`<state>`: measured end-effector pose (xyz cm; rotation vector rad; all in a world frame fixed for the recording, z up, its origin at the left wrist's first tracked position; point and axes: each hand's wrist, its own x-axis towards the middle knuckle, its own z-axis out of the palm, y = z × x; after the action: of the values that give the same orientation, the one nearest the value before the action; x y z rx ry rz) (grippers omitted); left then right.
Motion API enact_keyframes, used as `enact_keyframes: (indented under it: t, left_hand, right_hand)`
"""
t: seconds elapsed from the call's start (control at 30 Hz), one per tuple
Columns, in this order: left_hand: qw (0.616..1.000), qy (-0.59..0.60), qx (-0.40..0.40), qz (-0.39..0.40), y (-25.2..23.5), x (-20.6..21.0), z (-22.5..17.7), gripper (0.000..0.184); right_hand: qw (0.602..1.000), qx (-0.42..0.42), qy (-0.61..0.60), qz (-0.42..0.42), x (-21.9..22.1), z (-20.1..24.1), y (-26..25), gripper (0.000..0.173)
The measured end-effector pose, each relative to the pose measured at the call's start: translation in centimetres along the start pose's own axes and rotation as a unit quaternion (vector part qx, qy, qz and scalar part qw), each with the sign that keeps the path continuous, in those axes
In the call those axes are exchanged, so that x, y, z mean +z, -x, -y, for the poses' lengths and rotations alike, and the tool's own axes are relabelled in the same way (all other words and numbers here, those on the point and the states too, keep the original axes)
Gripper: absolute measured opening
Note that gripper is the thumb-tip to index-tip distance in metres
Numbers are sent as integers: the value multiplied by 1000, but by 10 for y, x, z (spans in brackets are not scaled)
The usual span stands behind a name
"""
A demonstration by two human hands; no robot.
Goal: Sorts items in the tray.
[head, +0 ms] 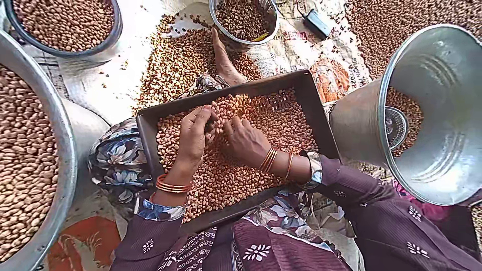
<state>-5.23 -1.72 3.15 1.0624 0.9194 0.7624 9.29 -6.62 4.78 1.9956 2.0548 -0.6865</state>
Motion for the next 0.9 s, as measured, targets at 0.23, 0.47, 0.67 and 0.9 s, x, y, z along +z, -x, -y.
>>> enact_keyframes:
  t: [0.23,0.47,0.67,0.9]
  left_hand:
    - [999,-27,-11,-29,2,-3,3,35]
    - [999,-39,-30,5,3,-2,5,36]
    - [996,-80,-22,14,-2,-1,9,35]
    - [993,-118,-4,6,-7,-3,17,34]
  right_hand:
    - [945,-286,-71,141,-3,17,32,42]
    - [991,-35,25,-126,-50,-94,2,22]
    - [997,41,64,-27,-7,-67,22,20]
    - [950,-260,-170,14,-12,-25,28,30]
